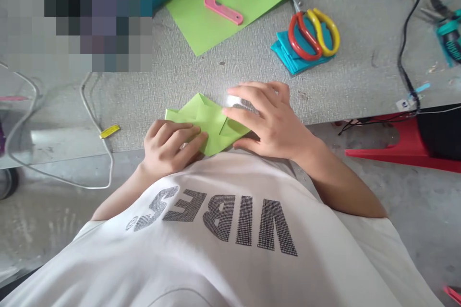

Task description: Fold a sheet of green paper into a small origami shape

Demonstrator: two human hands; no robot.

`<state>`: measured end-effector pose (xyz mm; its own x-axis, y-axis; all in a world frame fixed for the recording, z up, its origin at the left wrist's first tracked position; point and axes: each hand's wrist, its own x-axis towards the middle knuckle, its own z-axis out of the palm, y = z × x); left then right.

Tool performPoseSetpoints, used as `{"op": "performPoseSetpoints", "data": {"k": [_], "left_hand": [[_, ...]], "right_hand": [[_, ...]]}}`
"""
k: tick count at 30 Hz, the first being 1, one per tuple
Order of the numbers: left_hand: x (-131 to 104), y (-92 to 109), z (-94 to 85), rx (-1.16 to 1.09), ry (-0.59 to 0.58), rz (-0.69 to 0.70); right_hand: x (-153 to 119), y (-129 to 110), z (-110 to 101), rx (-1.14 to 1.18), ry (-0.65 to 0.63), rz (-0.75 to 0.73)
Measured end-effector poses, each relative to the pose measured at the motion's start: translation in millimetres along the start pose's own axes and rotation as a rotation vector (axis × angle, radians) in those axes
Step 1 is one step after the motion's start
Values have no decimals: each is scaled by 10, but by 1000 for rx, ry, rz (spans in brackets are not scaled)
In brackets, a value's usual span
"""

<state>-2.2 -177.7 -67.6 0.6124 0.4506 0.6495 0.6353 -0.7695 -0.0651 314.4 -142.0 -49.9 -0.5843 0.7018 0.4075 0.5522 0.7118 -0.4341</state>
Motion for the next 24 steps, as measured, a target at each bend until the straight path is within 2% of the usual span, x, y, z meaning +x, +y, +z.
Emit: {"op": "performPoseSetpoints", "data": {"k": [2,5,6,10,13,15,18,21,24], "left_hand": [[-4,-13,-16,-53,72,23],[27,-41,-63,-191,109,-71],[56,-45,-73,-245,127,-149],[245,-15,-12,-436,497,-461],[379,10,131,-585,630,-798],[428,8,244,-728,656,-973],[446,-15,396,-899,688,-1132],[430,-25,482,-946,746,-1161],[401,-9,478,-999,679,-1140]], "right_hand": [[17,-17,-35,34,0,-15],[97,-82,-122,114,-24,-48],[140,-112,-157,149,-19,-33],[378,-244,-254,405,146,85],[566,-289,-221,649,160,229],[660,-275,-168,794,98,314],[725,-229,-96,900,8,392],[714,-216,-12,862,29,392],[686,-200,118,759,107,388]]}}
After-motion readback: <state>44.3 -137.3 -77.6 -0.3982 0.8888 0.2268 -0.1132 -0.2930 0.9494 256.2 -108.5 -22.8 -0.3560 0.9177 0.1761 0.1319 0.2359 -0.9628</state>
